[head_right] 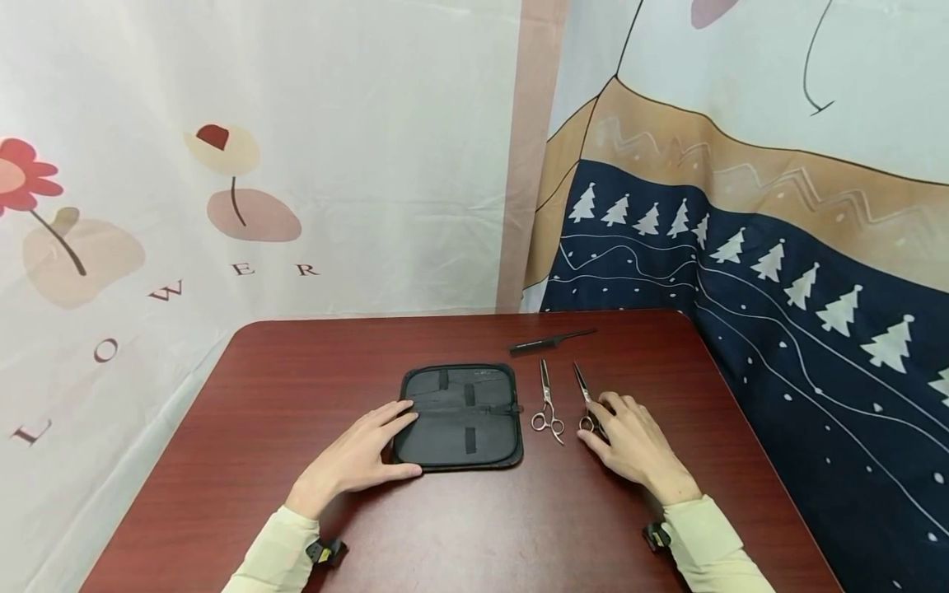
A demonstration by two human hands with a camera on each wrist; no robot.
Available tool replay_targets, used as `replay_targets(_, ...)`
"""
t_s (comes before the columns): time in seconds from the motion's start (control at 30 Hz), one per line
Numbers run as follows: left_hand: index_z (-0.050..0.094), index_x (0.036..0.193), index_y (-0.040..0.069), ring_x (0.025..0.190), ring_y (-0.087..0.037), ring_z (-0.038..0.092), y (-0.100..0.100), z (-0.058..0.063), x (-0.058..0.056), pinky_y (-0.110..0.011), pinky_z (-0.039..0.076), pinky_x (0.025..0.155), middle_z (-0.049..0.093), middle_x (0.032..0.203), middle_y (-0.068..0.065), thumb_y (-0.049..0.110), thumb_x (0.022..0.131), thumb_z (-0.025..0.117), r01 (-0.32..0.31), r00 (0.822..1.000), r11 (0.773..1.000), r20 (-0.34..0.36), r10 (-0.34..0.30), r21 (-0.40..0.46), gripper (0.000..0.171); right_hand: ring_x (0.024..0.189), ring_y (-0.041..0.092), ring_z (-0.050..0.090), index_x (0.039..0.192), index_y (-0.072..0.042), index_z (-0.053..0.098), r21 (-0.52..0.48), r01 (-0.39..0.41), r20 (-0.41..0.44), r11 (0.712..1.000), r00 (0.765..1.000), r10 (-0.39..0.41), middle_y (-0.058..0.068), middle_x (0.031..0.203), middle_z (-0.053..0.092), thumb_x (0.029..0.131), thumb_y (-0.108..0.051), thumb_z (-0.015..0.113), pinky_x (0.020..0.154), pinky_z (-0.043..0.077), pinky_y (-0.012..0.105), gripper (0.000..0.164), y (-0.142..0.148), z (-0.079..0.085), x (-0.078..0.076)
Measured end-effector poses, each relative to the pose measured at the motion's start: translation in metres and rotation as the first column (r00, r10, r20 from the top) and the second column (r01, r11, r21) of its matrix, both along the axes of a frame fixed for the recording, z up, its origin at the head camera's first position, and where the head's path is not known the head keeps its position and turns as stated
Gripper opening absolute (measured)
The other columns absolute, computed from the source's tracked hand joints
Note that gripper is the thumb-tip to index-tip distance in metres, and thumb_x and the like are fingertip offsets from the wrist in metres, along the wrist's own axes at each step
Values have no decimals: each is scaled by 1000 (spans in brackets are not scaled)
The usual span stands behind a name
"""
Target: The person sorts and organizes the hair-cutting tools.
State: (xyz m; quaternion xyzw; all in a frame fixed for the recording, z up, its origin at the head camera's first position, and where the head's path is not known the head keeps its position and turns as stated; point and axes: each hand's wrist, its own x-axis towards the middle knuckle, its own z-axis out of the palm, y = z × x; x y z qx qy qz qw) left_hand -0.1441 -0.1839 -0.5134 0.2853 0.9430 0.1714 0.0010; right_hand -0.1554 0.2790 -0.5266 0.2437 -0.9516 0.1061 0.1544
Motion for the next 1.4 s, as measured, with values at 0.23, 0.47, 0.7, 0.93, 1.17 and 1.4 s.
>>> replay_targets(0.23, 57, 148, 2, 142, -37, 38, 1, 1, 1, -59, 34, 114, 45, 156, -16, 60, 82, 77, 3, 1000, 1000, 3, -3, 8, 90, 101, 38, 59, 120, 1, 75, 8, -13, -7, 1000, 1000, 13, 19, 111, 64, 86, -36, 80, 87, 50, 56, 50, 1, -1, -2)
replay_targets(0.47, 58, 147, 2, 141, -37, 39, 1, 0, 0, -59, 35, 113, 46, 156, -17, 60, 81, 78, 8, 1000, 1000, -12, -7, 8, 90, 95, 34, 60, 117, 2, 75, 7, -31, -25, 1000, 999, 31, 17, 104, 64, 85, -34, 81, 80, 52, 53, 49, 1, -1, -5)
replay_targets(0.7, 57, 148, 3, 142, -36, 38, 1, -1, 0, -59, 35, 113, 45, 157, -16, 60, 81, 77, 4, 1000, 1000, -3, -4, 6, 91, 89, 30, 61, 111, 2, 75, 5, -29, -30, 1000, 999, 29, 13, 98, 64, 85, -32, 82, 76, 54, 49, 43, -1, -2, -9)
replay_targets(0.93, 56, 148, 3, 143, -35, 37, 0, 0, -1, -56, 34, 115, 44, 157, -16, 62, 81, 76, 5, 1000, 1000, 5, -5, 3, 92, 89, 28, 60, 110, 2, 74, -4, 22, 46, 1000, 999, -21, 12, 98, 63, 86, -31, 80, 76, 57, 47, 41, -3, 1, -11)
replay_targets(1.17, 54, 151, 4, 144, -32, 36, -1, 0, -3, -53, 33, 117, 42, 159, -13, 69, 82, 71, -1, 1000, 1000, 20, 1, -21, 95, 88, 28, 60, 110, 3, 74, -11, 41, 85, 999, 996, -40, 13, 98, 63, 86, -29, 80, 75, 57, 47, 41, -3, 4, -14)
replay_targets(1.4, 54, 151, 5, 144, -32, 35, -1, -2, -3, -53, 32, 117, 42, 159, -14, 69, 83, 70, 2, 1000, 1000, 27, -2, -25, 95, 89, 29, 61, 108, 3, 74, -41, 65, 113, 997, 992, -60, 13, 99, 64, 82, -26, 80, 74, 57, 49, 39, -2, 5, -13)
